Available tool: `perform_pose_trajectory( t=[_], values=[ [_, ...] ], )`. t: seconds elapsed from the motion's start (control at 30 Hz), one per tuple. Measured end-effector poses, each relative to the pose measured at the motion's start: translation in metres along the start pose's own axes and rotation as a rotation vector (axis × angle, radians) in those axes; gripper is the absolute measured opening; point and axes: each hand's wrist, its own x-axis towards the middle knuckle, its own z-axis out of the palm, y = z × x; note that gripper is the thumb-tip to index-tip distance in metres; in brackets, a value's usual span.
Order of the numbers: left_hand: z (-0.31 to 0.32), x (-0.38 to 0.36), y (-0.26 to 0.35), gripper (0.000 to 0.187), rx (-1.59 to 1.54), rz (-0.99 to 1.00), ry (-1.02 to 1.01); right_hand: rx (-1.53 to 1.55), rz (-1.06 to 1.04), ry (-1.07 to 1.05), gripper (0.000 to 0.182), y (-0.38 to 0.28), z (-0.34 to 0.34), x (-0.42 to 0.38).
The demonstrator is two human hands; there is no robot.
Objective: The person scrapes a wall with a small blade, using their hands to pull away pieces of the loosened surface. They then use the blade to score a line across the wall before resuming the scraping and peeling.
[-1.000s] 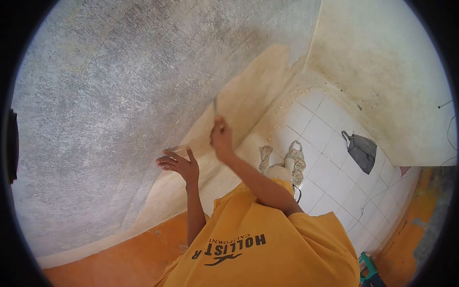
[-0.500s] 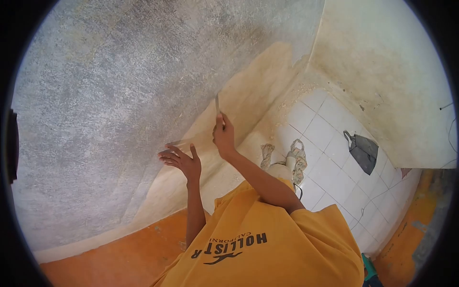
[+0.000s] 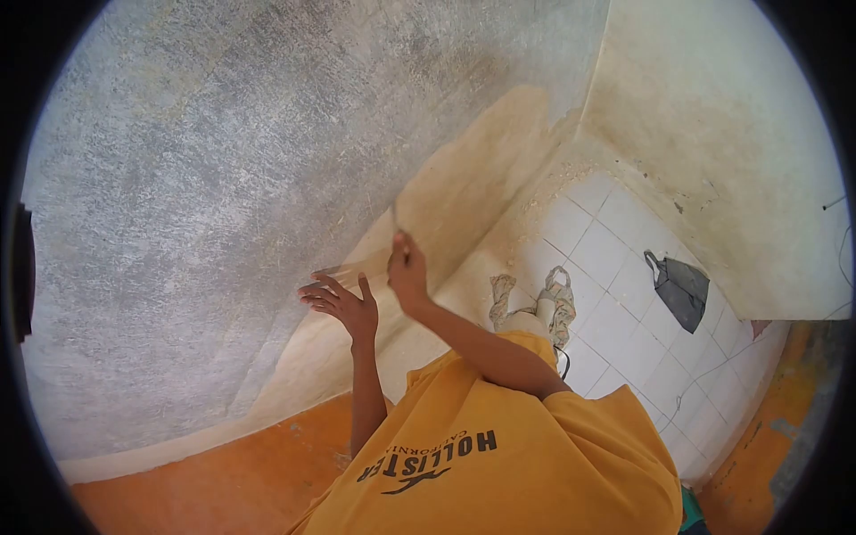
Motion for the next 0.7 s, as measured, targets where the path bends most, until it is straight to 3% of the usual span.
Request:
perform_pose_trajectory(
  t=[0.17, 0.3, 0.5, 0.7],
  values=[
    [0.000, -0.002, -0.002, 0.094, -0.001, 0.043, 0.035, 0.026, -0.043, -0.040, 0.039, -0.018, -0.017, 0.020],
    [0.000, 0.000, 0.004, 0.094, 0.000, 0.003, 0.021, -0.040, -0.093, -0.043, 0.036, 0.016, -0.002, 0.000],
    [0.000, -0.001, 0.004, 0.097, -0.022, 0.020, 0.035, 0.127, -0.132, 0.015, 0.039, -0.046, -0.036, 0.077],
    [0.012, 0.005, 0.005, 0.099, 0.049, 0.016, 0.067, -0.038, -0.097, 0.019, 0.042, -0.011, -0.012, 0.023]
  ],
)
